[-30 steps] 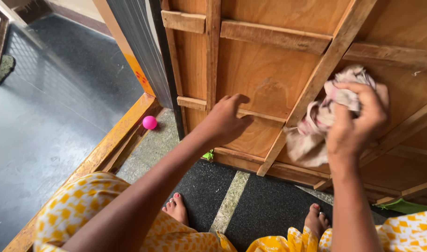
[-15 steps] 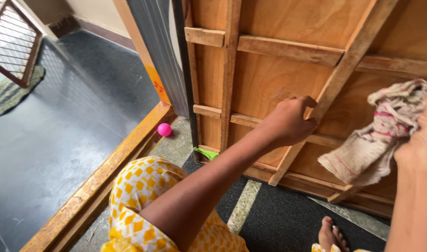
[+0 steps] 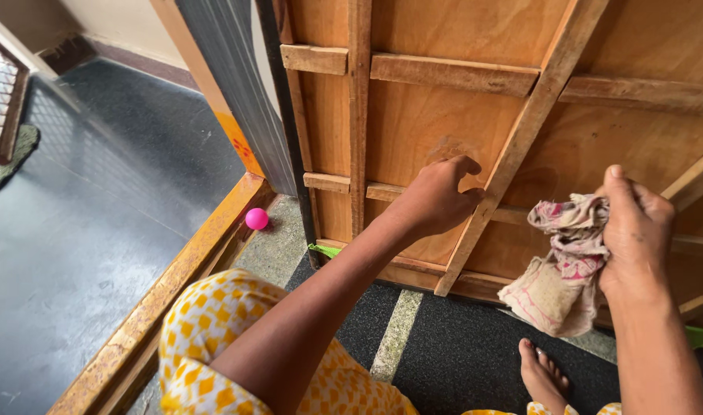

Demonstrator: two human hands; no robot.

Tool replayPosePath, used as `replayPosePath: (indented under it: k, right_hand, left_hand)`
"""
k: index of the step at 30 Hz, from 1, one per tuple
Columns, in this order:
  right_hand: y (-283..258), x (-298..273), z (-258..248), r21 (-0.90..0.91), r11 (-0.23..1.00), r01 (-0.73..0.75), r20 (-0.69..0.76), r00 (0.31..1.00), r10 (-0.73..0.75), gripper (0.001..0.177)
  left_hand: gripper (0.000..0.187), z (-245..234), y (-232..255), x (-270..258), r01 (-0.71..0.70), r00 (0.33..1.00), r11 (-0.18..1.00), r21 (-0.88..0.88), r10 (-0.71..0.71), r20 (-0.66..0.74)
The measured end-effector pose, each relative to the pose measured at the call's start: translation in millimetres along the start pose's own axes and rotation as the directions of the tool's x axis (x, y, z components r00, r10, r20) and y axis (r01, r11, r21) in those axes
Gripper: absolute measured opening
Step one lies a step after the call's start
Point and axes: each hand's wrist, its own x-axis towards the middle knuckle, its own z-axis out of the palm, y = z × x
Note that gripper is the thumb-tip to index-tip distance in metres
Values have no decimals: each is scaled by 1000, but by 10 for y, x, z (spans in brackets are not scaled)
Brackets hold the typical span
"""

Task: The person sits on the floor and wipes the back of a wooden furniture piece with a cloth. They systematically clean the wooden panels and frame, moving the cloth across the surface to remove dust.

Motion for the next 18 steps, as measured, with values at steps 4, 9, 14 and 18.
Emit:
replayPosePath:
  k: [4,9,14,18]
  right_hand:
    - [-107,85,-103,376,913,-160,-127,967,222,34]
    - [-322,83,-107,740,539,-402,62,839,541,57]
    - [-317,-207,-49,696,541,-473,11,759,650,47]
    - [-507,-474,154,672,512,-534,35,714,699,41]
  left_hand:
    - [47,-89,167,-229,10,996,1000,17,-12,85]
    - [50,-91,229,-652,40,995,999,-3,-39,95]
    - [55,-88,216,-1031,132,984,990,42,-136,113]
    - [68,-66,373,-1153,137,981,991,2,-136,135]
